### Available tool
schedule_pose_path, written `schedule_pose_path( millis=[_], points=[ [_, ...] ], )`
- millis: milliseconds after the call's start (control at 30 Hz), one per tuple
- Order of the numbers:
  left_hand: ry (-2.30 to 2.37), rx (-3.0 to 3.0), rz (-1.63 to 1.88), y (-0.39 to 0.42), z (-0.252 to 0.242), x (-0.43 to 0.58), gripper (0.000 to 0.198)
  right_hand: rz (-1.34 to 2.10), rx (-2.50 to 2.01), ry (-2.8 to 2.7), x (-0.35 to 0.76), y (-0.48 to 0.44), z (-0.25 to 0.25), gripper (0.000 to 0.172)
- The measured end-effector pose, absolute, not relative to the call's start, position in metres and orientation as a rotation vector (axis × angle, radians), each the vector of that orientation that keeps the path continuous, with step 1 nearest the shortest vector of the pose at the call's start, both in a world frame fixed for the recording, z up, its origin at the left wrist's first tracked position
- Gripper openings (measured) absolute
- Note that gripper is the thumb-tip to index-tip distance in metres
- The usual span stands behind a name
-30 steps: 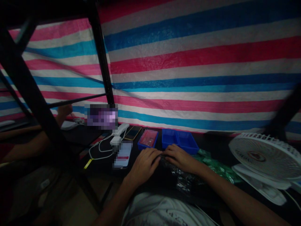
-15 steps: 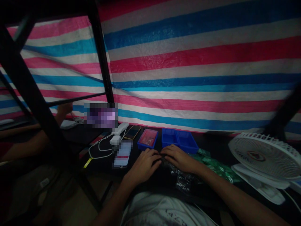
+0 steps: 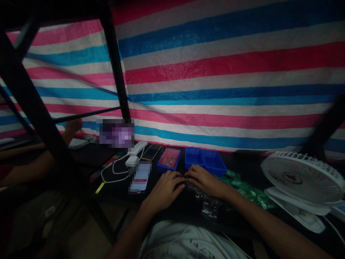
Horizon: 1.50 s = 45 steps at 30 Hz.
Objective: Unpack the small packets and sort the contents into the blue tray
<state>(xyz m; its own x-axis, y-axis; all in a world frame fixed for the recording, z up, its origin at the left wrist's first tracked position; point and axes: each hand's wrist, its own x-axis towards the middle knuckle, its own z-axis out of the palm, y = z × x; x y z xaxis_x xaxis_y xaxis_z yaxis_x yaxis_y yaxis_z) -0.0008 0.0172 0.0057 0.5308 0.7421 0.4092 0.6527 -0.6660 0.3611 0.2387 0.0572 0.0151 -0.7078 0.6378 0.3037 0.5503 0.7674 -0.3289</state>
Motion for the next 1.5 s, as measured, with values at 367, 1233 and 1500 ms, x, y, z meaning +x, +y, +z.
schedule_pose_path(
  millis=[367,1233,1500],
  points=[
    [1.181,2.574,0.838,0.017,0.008,0.000,0.027,0.362,-0.902,-2.529,0.239,0.054,0.021,0.030],
    [1.101,1.825,1.176,0.025,0.005,0.022,0.026,0.843,-0.923,-2.050,0.241,0.060,0.023,0.024],
    [1.042,1.736,1.115,0.022,-0.006,0.028,0.025,1.303,-0.817,-1.933,0.239,0.058,0.023,0.032]
  ],
)
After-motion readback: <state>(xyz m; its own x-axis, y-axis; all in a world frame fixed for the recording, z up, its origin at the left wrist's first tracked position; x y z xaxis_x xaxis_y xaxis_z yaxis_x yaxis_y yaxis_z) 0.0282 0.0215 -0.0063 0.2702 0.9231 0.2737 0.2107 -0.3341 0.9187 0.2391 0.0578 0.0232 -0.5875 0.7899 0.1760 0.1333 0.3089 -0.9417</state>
